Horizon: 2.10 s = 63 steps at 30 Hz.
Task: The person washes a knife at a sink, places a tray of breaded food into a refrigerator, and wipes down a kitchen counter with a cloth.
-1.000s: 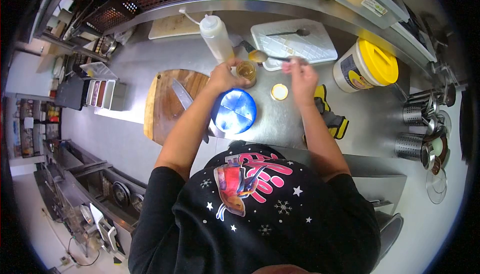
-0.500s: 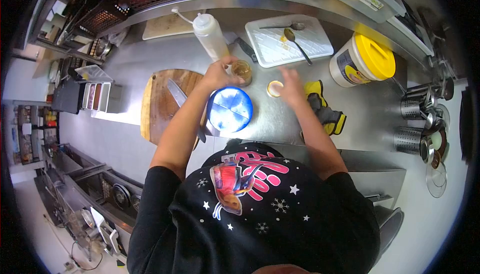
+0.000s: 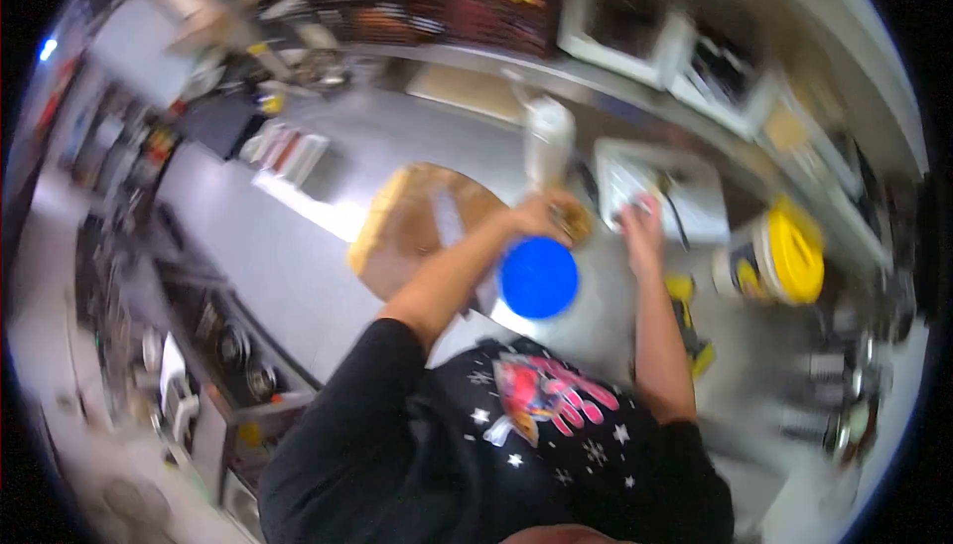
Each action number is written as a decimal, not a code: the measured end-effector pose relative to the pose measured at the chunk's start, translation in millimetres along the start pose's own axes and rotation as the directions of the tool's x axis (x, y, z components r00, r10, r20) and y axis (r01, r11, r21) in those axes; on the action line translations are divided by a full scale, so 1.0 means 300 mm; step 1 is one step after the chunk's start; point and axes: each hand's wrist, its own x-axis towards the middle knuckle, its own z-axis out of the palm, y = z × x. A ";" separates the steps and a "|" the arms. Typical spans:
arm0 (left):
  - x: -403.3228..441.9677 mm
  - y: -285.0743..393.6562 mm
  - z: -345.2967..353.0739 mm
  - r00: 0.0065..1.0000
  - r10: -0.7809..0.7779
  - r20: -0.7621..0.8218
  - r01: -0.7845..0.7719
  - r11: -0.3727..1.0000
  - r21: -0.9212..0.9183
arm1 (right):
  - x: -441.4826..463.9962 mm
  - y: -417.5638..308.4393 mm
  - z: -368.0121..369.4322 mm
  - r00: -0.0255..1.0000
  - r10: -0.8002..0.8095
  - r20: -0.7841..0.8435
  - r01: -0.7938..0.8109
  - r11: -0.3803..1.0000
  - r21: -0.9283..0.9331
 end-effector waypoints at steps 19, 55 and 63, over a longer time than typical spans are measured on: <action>-0.015 -0.027 0.023 0.999 -0.039 0.006 0.039 0.999 -0.031 | -0.066 -0.183 0.181 0.478 -0.128 0.869 0.876 0.139 -0.462; 0.001 -0.092 0.054 0.999 0.000 -0.051 -0.004 0.997 -0.079 | -0.063 -0.060 0.238 0.785 -0.176 0.594 0.529 -0.310 -0.790; 0.051 -0.107 -0.019 1.000 0.009 -0.020 -0.006 0.988 0.157 | -0.042 -0.081 0.263 0.796 -0.176 0.579 0.533 -0.249 -0.808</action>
